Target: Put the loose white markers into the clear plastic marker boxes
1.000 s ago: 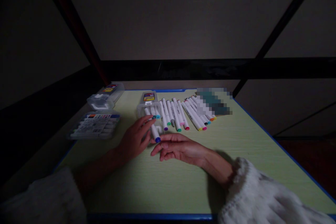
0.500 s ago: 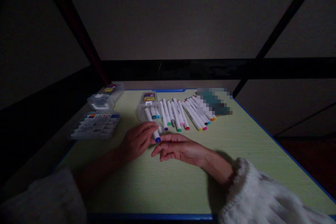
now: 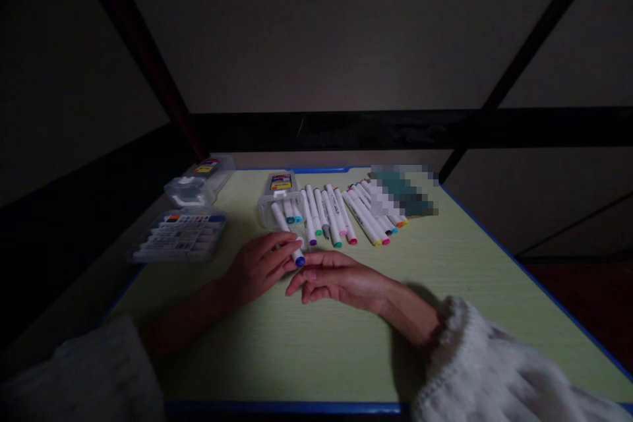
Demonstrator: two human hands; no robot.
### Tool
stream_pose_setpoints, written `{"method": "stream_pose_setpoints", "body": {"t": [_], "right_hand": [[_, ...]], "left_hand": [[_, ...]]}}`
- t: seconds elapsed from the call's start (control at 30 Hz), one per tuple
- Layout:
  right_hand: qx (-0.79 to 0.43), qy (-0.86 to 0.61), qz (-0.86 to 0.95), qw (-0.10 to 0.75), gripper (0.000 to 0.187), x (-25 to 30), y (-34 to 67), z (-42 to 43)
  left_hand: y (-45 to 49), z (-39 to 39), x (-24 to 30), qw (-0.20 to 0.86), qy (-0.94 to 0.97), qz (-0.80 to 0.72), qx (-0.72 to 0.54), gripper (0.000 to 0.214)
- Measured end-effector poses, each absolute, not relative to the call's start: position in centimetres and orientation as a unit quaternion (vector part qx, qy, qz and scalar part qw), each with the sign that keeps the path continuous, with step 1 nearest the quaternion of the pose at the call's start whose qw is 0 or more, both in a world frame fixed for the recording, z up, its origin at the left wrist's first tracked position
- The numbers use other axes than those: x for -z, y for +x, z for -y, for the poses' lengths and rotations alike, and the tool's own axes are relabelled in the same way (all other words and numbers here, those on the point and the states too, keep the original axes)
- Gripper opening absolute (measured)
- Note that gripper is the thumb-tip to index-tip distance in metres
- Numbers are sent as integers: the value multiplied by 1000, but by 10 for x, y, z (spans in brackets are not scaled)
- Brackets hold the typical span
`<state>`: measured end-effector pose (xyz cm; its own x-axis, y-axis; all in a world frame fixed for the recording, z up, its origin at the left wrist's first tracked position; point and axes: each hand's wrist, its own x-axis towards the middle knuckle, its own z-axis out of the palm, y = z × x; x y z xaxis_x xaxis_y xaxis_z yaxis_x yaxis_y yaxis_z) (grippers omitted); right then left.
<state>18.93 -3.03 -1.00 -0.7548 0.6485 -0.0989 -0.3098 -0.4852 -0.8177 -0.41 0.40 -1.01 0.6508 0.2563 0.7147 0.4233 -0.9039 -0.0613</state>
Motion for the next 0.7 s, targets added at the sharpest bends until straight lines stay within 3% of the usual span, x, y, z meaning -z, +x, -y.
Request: {"method": "stream_pose_setpoints", "body": {"t": [0.7], "right_hand": [[-832, -202, 437, 276, 32, 8, 189, 30]], "left_hand": [[-6, -3, 10, 76, -898, 237, 362, 11]]}}
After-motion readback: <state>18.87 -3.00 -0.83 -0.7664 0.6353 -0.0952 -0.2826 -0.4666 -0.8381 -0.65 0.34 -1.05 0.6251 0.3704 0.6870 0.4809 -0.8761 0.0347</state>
